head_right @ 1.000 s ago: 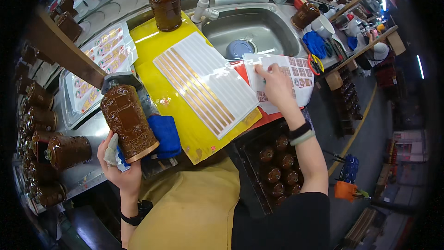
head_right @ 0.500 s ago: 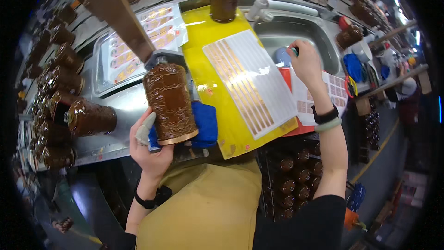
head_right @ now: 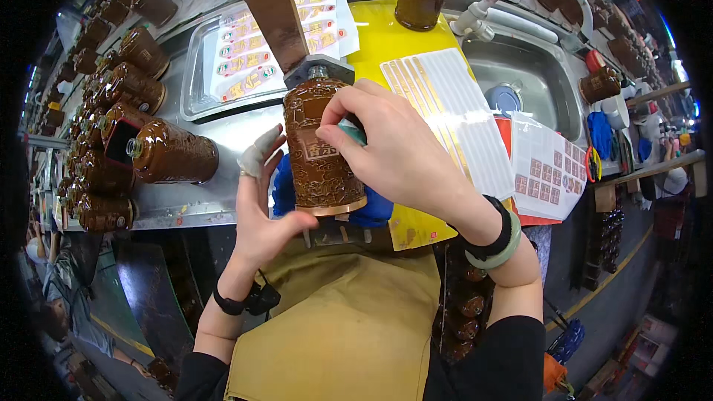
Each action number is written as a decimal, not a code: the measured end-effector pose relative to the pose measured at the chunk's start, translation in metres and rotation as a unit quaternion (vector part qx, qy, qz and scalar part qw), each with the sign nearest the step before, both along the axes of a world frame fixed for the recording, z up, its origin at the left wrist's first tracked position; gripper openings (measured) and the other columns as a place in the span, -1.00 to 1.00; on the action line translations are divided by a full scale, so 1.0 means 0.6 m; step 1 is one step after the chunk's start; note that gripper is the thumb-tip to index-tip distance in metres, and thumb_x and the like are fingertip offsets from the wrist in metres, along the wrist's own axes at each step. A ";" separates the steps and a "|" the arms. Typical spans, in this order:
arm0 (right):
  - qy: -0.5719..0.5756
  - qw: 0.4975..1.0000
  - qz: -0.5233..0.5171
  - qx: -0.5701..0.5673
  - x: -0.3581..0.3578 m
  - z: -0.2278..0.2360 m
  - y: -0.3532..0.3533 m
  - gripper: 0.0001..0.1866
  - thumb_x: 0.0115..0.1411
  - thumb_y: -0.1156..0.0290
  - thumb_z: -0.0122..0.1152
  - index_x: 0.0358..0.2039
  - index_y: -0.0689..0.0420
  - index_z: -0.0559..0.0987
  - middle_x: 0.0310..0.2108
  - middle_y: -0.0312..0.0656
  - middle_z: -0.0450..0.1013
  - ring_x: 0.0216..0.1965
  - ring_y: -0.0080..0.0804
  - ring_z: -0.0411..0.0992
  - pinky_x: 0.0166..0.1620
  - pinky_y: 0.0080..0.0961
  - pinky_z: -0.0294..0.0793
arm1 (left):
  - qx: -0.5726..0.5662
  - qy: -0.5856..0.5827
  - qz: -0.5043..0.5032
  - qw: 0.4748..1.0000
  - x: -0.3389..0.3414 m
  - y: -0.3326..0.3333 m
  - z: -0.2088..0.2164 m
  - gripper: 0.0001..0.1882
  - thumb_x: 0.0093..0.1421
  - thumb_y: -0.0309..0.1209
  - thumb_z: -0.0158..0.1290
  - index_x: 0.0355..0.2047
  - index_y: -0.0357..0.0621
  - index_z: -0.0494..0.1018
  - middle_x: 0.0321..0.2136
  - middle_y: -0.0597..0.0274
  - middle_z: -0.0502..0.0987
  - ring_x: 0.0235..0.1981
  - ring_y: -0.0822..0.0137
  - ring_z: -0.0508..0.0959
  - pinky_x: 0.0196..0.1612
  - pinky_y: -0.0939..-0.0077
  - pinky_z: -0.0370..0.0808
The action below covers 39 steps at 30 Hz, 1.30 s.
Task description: Applying decorative labels and security ribbons to liquor bottles at a manufacturing workstation.
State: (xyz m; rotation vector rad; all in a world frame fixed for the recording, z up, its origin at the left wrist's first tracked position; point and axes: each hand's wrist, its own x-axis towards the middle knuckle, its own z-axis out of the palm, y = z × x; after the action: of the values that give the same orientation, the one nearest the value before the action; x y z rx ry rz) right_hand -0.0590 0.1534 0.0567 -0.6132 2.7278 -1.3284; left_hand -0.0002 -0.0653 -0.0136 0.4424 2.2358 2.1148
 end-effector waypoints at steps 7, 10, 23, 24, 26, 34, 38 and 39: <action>0.009 0.998 -0.054 -0.034 0.004 -0.036 -0.012 -0.83 0.22 0.44 0.31 -0.24 0.23 0.54 -0.32 -0.04 0.50 -0.23 -0.09 0.50 -0.13 -0.26 0.47 | 0.192 -0.193 0.009 0.962 -0.050 0.041 0.011 -0.28 0.39 -0.48 0.09 0.44 -0.27 -0.02 0.32 -0.05 0.28 0.32 0.20 0.34 0.34 0.28 0.33; -0.036 0.981 -0.131 -0.138 0.005 -0.056 -0.004 -0.78 0.26 0.45 0.31 -0.14 0.25 0.52 -0.36 -0.21 0.46 -0.28 -0.42 0.44 -0.15 -0.47 0.44 | 0.215 -0.191 0.025 0.957 -0.048 0.039 0.005 -0.29 0.40 -0.50 0.08 0.43 -0.26 -0.01 0.30 -0.03 0.32 0.28 0.25 0.39 0.31 0.32 0.36; -0.237 0.880 -0.188 -0.367 0.054 -0.110 -0.023 -0.62 0.25 0.31 0.44 -0.08 0.13 0.43 -0.28 -0.42 0.24 -0.28 -0.71 0.22 -0.17 -0.75 0.30 | 0.241 -0.235 0.045 0.940 -0.043 0.044 0.005 -0.29 0.39 -0.48 0.10 0.45 -0.23 0.02 0.27 -0.01 0.36 0.26 0.27 0.40 0.31 0.32 0.34; -0.233 0.880 -0.192 -0.365 0.054 -0.109 -0.024 -0.62 0.25 0.32 0.44 -0.08 0.13 0.43 -0.27 -0.43 0.24 -0.28 -0.71 0.22 -0.17 -0.76 0.30 | 0.219 -0.229 0.056 0.947 -0.041 0.047 0.005 -0.35 0.41 -0.49 0.05 0.44 -0.24 0.07 0.25 0.01 0.40 0.24 0.28 0.42 0.31 0.32 0.34; -0.235 0.878 -0.193 -0.368 0.054 -0.109 -0.024 -0.62 0.25 0.32 0.45 -0.07 0.13 0.43 -0.27 -0.43 0.25 -0.28 -0.71 0.22 -0.17 -0.76 0.30 | 0.222 -0.236 0.047 0.945 -0.044 0.043 0.004 -0.29 0.39 -0.48 0.10 0.44 -0.22 0.04 0.27 0.00 0.37 0.26 0.26 0.40 0.31 0.31 0.34; -0.236 0.876 -0.194 -0.374 0.054 -0.107 -0.025 -0.61 0.24 0.32 0.45 -0.07 0.13 0.43 -0.27 -0.44 0.25 -0.28 -0.72 0.21 -0.16 -0.76 0.31 | 0.227 -0.234 0.039 0.945 -0.045 0.043 0.001 -0.26 0.36 -0.46 0.16 0.44 -0.17 0.04 0.29 -0.01 0.35 0.28 0.24 0.39 0.31 0.30 0.35; -0.239 0.876 -0.196 -0.369 0.055 -0.105 -0.027 -0.61 0.24 0.32 0.46 -0.07 0.13 0.43 -0.27 -0.44 0.24 -0.28 -0.72 0.20 -0.15 -0.76 0.30 | 0.229 -0.232 0.047 0.944 -0.044 0.044 0.000 -0.27 0.36 -0.46 0.15 0.44 -0.18 0.04 0.28 -0.01 0.35 0.27 0.24 0.40 0.31 0.30 0.35; -0.238 0.878 -0.195 -0.368 0.055 -0.105 -0.027 -0.61 0.24 0.32 0.46 -0.07 0.13 0.43 -0.27 -0.44 0.24 -0.28 -0.72 0.20 -0.15 -0.76 0.30 | 0.235 -0.230 0.048 0.943 -0.044 0.044 -0.001 -0.27 0.36 -0.46 0.15 0.44 -0.18 0.04 0.28 -0.01 0.35 0.27 0.24 0.40 0.31 0.31 0.36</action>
State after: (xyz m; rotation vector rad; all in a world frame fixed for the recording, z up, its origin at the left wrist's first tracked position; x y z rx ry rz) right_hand -0.0260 0.1374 -0.0066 0.2737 1.9462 -2.2591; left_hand -0.0265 -0.0388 -0.0140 -0.1554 1.5279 2.4727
